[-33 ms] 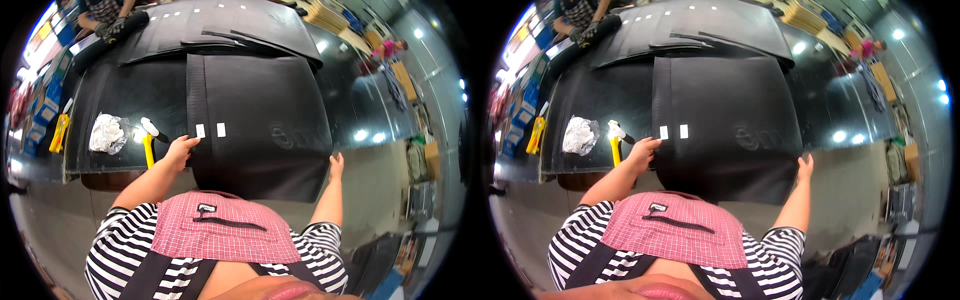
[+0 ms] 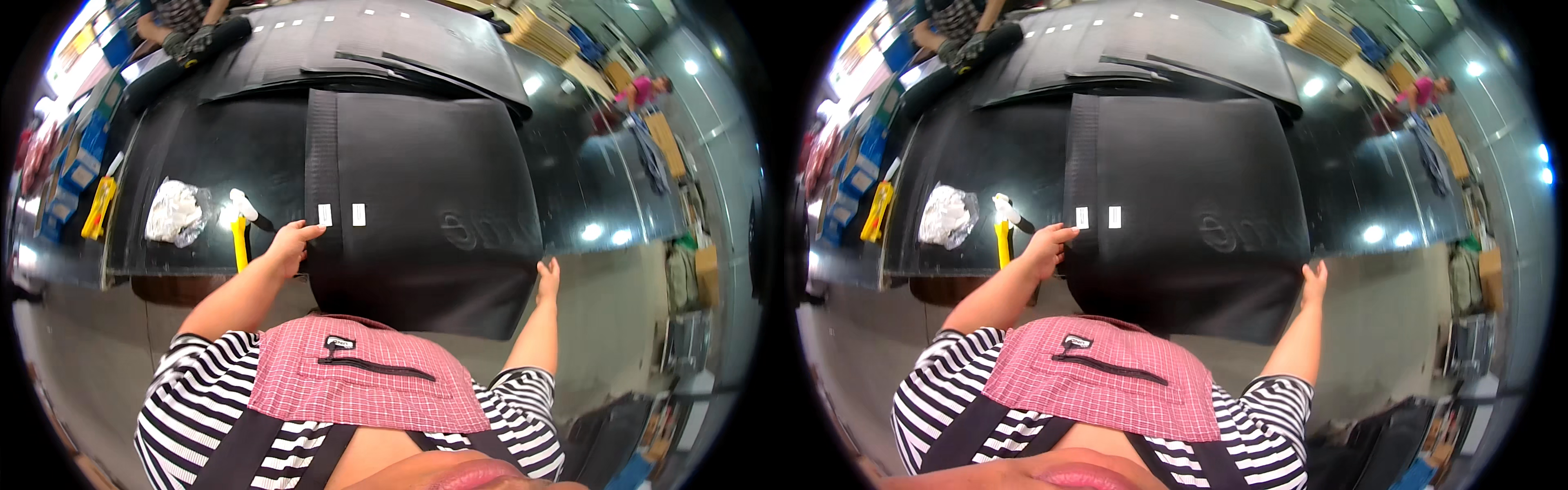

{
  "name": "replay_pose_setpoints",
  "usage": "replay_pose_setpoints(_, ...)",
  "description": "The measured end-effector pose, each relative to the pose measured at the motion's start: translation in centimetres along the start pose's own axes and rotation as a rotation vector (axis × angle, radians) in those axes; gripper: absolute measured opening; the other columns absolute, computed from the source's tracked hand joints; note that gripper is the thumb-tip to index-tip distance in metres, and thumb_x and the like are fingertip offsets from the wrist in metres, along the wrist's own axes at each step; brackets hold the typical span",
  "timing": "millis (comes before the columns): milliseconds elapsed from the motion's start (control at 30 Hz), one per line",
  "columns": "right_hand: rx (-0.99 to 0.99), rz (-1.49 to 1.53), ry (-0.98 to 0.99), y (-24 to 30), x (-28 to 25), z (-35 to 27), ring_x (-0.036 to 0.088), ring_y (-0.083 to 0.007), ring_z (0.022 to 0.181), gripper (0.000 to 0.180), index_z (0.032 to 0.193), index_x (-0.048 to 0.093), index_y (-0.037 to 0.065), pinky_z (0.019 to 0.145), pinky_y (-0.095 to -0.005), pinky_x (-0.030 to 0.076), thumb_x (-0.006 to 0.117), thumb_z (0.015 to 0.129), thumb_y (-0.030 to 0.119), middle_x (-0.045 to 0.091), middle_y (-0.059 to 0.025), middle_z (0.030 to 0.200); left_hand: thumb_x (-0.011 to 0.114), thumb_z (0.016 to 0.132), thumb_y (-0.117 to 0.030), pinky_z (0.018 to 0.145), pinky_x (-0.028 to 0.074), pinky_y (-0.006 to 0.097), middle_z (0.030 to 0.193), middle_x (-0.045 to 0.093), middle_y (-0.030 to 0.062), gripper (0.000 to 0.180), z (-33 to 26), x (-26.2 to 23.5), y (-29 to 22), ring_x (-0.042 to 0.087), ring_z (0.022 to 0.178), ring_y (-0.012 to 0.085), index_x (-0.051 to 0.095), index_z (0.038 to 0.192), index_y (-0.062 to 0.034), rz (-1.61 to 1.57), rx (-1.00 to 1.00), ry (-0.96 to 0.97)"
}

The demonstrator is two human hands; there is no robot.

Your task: The person applies adhesive to a black car mat using a small roller and a squeeze bottle, then presses a white label onto the treated area. They handle multiple mats, moving them between a workbench and a stack on the floor, and repeat the adhesive and labeling process on different units.

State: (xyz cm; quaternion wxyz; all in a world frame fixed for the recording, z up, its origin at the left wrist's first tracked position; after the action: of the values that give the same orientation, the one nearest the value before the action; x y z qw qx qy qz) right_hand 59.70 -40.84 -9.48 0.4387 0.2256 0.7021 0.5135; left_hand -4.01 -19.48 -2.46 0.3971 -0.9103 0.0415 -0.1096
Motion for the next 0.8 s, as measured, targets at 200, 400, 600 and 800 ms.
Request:
replay_pose_setpoints(200,0.089,0.019,0.370,-2.8,0.0,5.2,0.055,-0.0089,0.073,0.049,0.127,0.056,0.017,0.062,-0.0272,0.039,0.080,0.088,0.033,0.062,0.0035,0.093,0.081,0.087,-0.017,0.109,0.044,0.047,0.132,0.064,0.0189,0.063,1.5,0.8,0.1,0.059,0.127,0.0285,0.051,0.137,0.0069,-0.024,-0.079,0.011)
replay_pose_setpoints(400,0.155,0.152,0.677,-1.0,-0.7,7.4,0.063,-0.0195,0.104,0.044,0.124,0.062,0.007,0.094,-0.0346,0.048,0.075,0.090,0.033,0.068,-0.0040,0.110,0.082,0.082,-0.007,0.109,0.046,0.044,0.133,0.064,0.0065,0.070,-0.2,1.7,1.0,0.059,0.125,0.0246,0.051,0.144,-0.0097,-0.032,0.169,0.194)
replay_pose_setpoints(600,0.379,0.370,0.882,6.2,-2.9,5.9,0.067,-0.0253,0.106,0.035,0.124,0.062,0.003,0.098,-0.0394,0.052,0.067,0.097,0.024,0.070,-0.0098,0.117,0.088,0.076,-0.014,0.111,0.045,0.046,0.145,0.055,0.0086,0.095,0.1,1.0,2.4,0.052,0.134,0.0257,0.036,0.155,-0.0116,0.002,0.237,0.373)
replay_pose_setpoints(800,0.273,0.409,0.801,9.2,-4.6,2.8,0.067,-0.0261,0.106,0.034,0.129,0.060,0.000,0.098,-0.0382,0.053,0.062,0.100,0.017,0.069,-0.0115,0.121,0.083,0.079,-0.010,0.107,0.048,0.043,0.137,0.059,0.0102,0.081,-1.9,1.9,4.2,0.058,0.125,0.0252,0.043,0.149,-0.0065,-0.235,0.260,0.264)
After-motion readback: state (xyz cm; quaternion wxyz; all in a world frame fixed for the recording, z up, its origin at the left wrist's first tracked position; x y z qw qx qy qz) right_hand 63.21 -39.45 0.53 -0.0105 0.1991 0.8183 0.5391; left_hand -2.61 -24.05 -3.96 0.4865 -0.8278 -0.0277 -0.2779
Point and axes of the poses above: each hand's wrist, its own z-axis towards the middle knuckle, its own x-axis out of the palm, y = z × x, the point moved 3 cm from there along z, towards the middle knuckle
